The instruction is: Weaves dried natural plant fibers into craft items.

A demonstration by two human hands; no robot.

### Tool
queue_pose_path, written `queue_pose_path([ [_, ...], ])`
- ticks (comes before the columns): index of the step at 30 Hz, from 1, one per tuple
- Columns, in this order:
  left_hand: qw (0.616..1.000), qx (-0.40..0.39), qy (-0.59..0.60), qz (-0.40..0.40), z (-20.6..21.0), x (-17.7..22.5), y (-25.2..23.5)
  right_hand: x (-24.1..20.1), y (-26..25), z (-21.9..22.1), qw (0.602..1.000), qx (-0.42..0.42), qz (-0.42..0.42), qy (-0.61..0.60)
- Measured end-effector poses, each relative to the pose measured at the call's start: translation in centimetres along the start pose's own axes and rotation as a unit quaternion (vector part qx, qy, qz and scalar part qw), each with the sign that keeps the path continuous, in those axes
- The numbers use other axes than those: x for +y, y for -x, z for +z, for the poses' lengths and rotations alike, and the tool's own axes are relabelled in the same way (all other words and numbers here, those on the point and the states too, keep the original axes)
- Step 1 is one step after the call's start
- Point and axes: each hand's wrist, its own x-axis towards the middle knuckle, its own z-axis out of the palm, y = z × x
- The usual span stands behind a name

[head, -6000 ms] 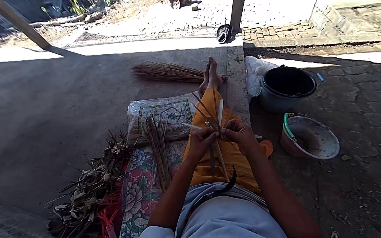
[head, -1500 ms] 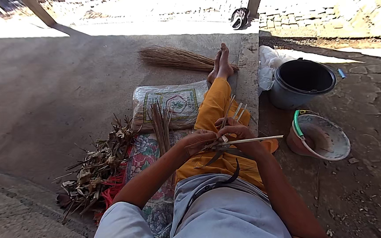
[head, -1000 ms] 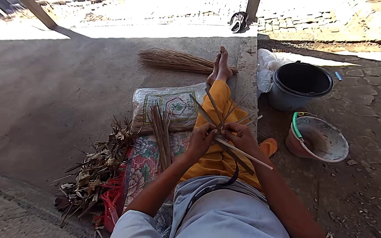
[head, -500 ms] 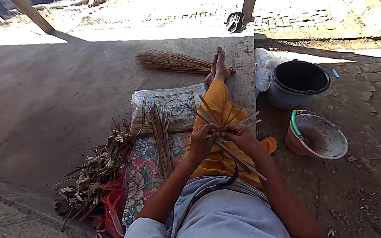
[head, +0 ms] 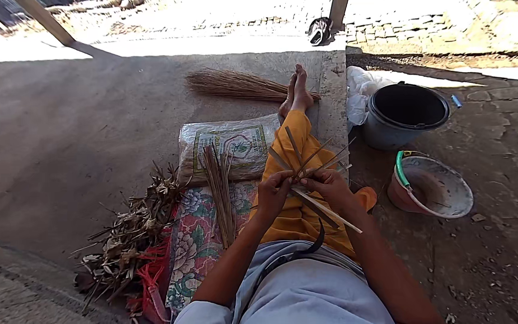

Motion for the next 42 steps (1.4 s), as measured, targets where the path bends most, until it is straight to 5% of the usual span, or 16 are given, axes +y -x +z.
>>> queue_pose_path([
  [17,0.999,-0.003,0.05,0.011,0.2,0.5,0.5,-0.3,0.0,0.6,0.997,0.048,-0.029,0.057],
  [28,0.98,0.026,0.143,-0.137,0.0,0.8,-0.7,-0.1,-0.2,-0.1,0.999,-0.023,-0.019,-0.036],
  [36,0.981,0.018,0.135,-0.136,0.5,1.2,-0.6,0.3,-0.4,1.1,0.994,0.103,-0.047,-0.009],
  [39,0.978,0.03,0.154,-0.134,0.7,1.1,-0.6,-0.5,-0.4,1.7,0.987,0.155,0.005,-0.035],
  [42,0.986,0.032,0.153,-0.053,0.9,0.5,-0.3,-0.5,-0.5,1.7,0.983,0.156,0.041,-0.083],
])
